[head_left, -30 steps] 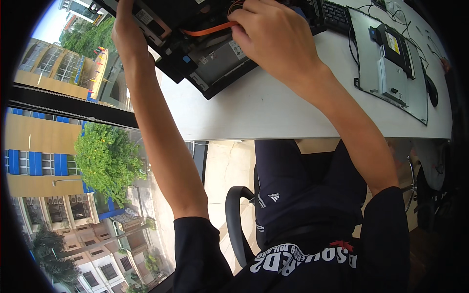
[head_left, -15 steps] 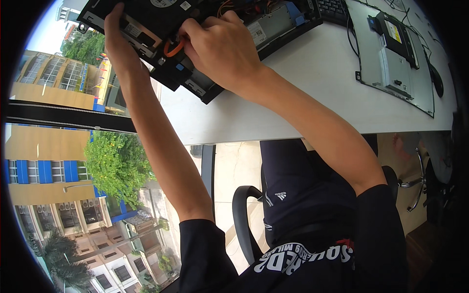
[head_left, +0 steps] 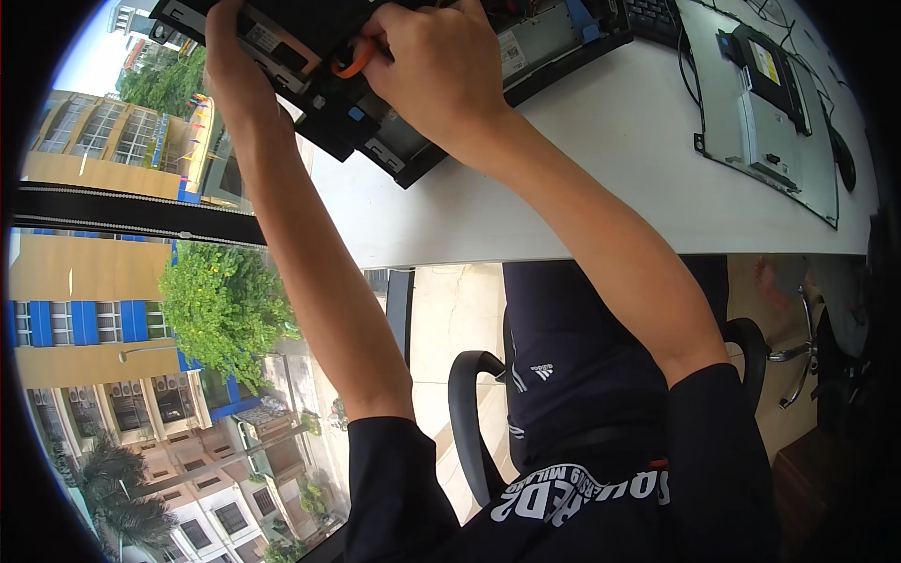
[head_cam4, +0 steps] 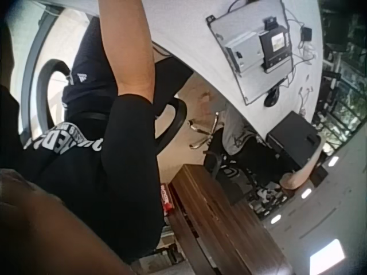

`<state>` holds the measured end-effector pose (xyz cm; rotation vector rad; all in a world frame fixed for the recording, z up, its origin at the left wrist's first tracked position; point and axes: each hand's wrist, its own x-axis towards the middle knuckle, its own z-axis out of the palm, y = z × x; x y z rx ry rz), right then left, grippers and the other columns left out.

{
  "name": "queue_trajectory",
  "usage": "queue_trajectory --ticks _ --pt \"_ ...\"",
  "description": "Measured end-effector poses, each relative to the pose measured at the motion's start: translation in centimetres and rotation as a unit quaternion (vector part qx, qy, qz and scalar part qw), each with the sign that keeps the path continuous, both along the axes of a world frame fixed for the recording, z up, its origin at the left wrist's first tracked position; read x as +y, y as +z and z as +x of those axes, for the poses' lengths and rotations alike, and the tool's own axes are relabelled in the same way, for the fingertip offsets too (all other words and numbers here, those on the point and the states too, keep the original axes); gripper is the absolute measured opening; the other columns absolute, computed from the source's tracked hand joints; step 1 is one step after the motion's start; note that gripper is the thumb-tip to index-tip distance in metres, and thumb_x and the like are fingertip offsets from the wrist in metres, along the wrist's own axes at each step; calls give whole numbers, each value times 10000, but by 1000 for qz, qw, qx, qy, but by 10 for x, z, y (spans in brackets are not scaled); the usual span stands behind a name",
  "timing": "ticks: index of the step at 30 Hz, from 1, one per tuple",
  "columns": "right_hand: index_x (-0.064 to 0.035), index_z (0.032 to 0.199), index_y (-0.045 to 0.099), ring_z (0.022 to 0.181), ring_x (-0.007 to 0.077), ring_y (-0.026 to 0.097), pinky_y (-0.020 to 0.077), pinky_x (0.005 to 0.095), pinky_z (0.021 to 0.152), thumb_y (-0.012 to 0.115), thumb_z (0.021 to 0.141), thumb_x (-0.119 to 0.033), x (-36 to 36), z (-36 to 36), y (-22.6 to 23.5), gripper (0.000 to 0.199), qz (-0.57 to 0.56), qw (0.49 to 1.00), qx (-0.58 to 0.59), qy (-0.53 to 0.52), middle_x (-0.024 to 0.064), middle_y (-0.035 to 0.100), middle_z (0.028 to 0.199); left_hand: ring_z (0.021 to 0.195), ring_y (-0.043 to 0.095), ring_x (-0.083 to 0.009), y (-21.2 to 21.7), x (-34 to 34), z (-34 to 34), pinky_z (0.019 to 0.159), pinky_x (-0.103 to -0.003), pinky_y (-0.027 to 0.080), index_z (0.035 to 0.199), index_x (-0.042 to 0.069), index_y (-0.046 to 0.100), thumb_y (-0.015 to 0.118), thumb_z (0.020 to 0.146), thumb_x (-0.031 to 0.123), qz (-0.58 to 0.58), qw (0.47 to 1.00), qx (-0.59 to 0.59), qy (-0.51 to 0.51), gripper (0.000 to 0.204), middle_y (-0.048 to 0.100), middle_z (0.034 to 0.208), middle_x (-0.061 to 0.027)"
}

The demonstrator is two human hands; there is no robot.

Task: Connecting internal components, securing an optical drive with a screwdriver, and attaching the case panel of a desktop PC.

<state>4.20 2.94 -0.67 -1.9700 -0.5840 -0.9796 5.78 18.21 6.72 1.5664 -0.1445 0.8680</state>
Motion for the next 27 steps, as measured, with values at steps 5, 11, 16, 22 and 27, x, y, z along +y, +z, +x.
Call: queue_trajectory --ticks 5,11,16,22,27 --pt "-15 813 700 638 276 680 441 407 782 725 866 -122 2 4 -8 122 39 999 -8 -19 149 693 668 683 639 -152 0 -39 -20 617 -263 525 1044 59 690 664 912 436 8 1000 -6 24 400 668 827 -46" --pt "28 966 713 787 276 712 471 415 863 769 867 -187 12 -10 10 243 -20 991 126 30 172 740 838 634 616 -135 -3 23 13 545 -242 495 1021 61 674 661 918 438 -97 983 18 -153 391 653 808 -41" --pt "-108 810 765 578 215 648 427 366 761 785 802 -174 17 5 -13 68 50 999 5 -8 47 701 626 1048 681 -230 -4 -1 11 886 -353 563 1255 57 659 570 970 335 -2 1000 3 -17 407 674 1160 -112" --pt "-113 761 762 572 230 653 411 370 779 766 783 -122 25 6 -16 25 65 998 8 -7 60 708 632 1022 681 -230 1 -6 -1 889 -352 555 1259 56 657 577 966 344 -21 1000 18 9 419 676 1149 -105" --pt "-121 726 752 577 234 655 404 365 773 765 756 -101 27 5 -15 39 57 998 11 -8 55 711 638 1021 685 -239 2 -13 -3 892 -357 555 1261 48 654 580 959 359 -25 999 28 13 439 677 1156 -107"
